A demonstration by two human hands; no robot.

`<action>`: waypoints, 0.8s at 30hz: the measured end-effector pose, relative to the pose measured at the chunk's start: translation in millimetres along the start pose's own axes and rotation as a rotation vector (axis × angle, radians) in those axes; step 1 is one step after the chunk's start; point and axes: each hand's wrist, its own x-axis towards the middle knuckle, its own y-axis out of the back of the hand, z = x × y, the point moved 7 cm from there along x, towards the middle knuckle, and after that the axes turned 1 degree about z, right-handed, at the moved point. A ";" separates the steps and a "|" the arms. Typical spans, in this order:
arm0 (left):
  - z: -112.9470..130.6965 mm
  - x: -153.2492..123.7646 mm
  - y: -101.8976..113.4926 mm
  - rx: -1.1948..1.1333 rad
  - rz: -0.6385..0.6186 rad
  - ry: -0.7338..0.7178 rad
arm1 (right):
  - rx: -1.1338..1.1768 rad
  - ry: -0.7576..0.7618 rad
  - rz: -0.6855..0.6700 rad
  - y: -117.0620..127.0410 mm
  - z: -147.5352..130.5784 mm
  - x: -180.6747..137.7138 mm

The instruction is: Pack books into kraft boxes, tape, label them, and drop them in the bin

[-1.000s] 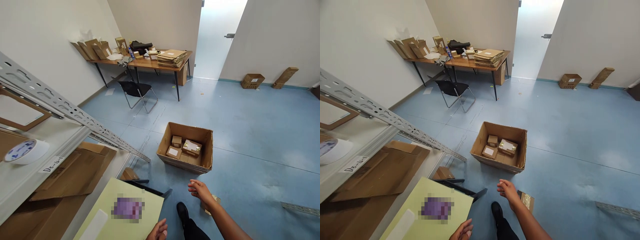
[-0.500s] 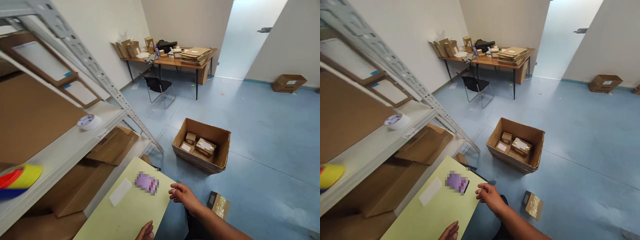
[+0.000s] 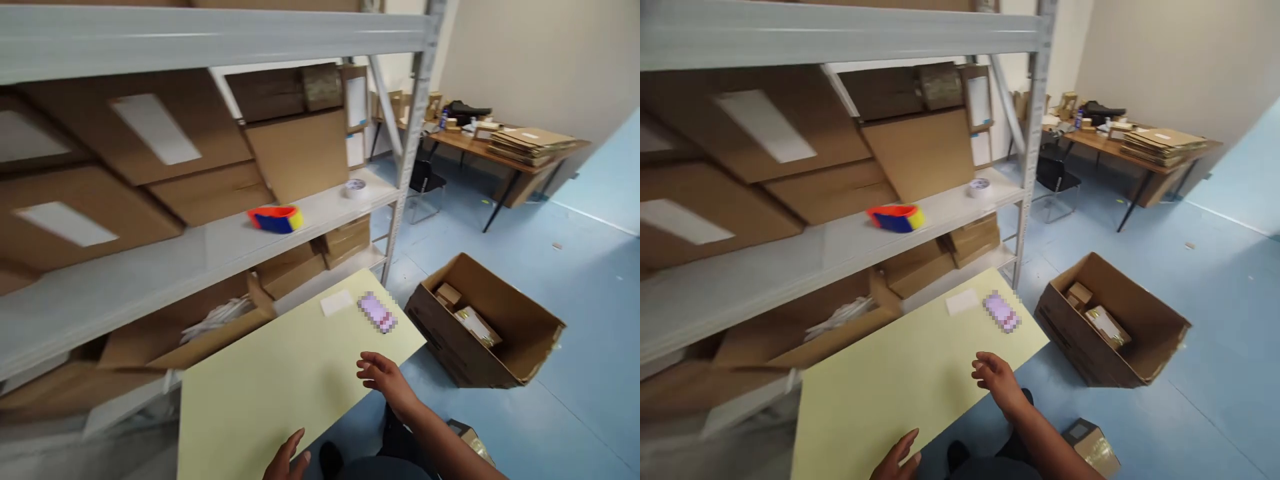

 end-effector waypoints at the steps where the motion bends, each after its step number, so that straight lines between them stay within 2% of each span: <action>1: -16.4 -7.1 9.5 0.034 0.029 0.017 | -0.043 -0.001 0.006 -13.2 14.1 1.5; 4: -55.8 -21.4 37.1 0.147 0.088 0.065 | -0.209 -0.024 0.057 -42.1 57.6 10.8; 7: -81.2 -23.2 59.4 0.251 0.108 0.099 | -0.350 -0.082 0.089 -62.2 92.7 21.3; 9: -90.0 -19.4 69.1 0.321 0.105 0.105 | -0.477 -0.067 0.089 -75.3 102.7 27.4; 12: -96.7 -12.7 78.8 0.458 0.143 0.145 | -0.809 0.044 0.078 -95.7 101.9 36.1; 15: -104.5 -10.6 78.6 0.550 0.191 0.260 | -1.185 0.114 0.049 -110.7 106.7 43.7; 18: -107.8 -11.4 68.2 0.628 0.238 0.285 | -1.479 0.045 -0.017 -112.0 131.0 47.9; 21: -105.2 -12.6 59.1 0.691 0.330 0.236 | -1.691 -0.036 -0.049 -105.0 158.1 47.1; 24: -104.9 -12.5 55.1 0.646 0.366 0.261 | -1.822 -0.023 -0.058 -101.0 175.1 46.3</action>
